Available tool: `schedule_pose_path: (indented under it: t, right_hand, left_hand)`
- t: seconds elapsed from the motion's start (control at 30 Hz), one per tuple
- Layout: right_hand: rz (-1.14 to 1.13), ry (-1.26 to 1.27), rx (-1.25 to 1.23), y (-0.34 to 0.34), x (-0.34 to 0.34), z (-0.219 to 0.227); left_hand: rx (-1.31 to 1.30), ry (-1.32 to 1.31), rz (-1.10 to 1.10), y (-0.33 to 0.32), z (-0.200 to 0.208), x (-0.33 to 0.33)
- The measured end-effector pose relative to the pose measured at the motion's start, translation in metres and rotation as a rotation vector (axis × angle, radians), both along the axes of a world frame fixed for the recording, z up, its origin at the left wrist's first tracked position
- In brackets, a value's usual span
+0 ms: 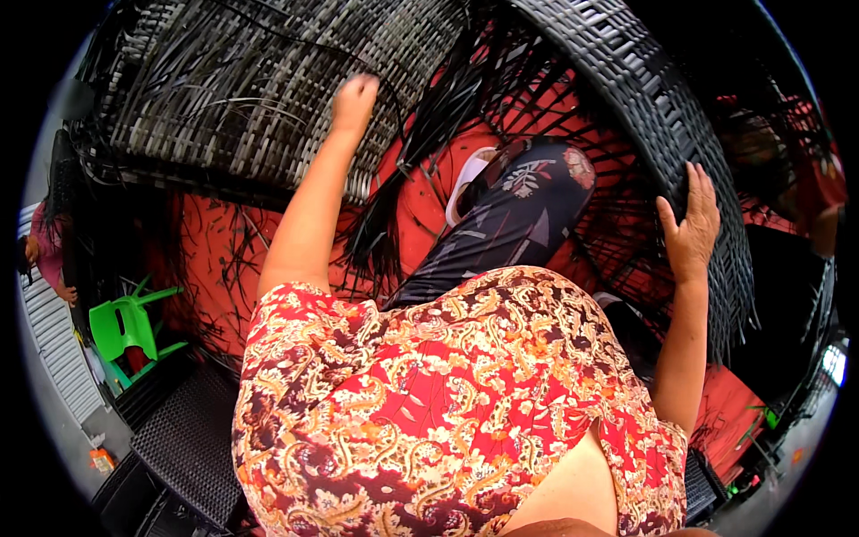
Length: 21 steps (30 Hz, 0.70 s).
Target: The person weaves black strips onto a furniture frame by hand, pulling the material through the structure and pressing it into place.
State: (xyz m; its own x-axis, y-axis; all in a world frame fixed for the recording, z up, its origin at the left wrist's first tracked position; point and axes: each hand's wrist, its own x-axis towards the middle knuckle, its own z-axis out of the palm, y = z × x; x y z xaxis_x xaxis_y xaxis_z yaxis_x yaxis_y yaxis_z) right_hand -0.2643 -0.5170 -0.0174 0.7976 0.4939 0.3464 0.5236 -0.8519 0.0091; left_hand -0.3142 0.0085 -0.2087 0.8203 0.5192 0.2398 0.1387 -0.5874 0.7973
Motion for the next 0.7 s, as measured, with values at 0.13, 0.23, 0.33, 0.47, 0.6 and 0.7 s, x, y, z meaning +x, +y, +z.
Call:
schedule_pose_path:
  t: [0.13,0.23,0.33,0.47,0.6,0.7]
  right_hand:
    - [0.007,0.025,-0.009,-0.008,-0.009,0.018]
    - [0.001,0.065,-0.031,-0.012,-0.016,0.032]
    - [0.007,0.081,-0.069,-0.014,-0.022,0.043]
    - [-0.003,0.143,-0.081,-0.007,-0.027,0.061]
    - [-0.017,0.170,-0.069,-0.009,-0.030,0.066]
    - [-0.033,0.184,-0.083,-0.008,-0.031,0.072]
  left_hand:
    - [-0.071,0.643,0.034,0.017,-0.163,-0.109]
    - [-0.193,0.794,0.081,-0.032,-0.187,-0.142]
    - [-0.131,0.923,0.083,-0.061,-0.195,-0.149]
    - [-0.062,1.014,0.184,-0.066,-0.204,-0.160]
    - [-0.101,1.083,0.218,-0.068,-0.186,-0.148]
    - [-0.055,1.194,0.109,-0.080,-0.161,-0.137]
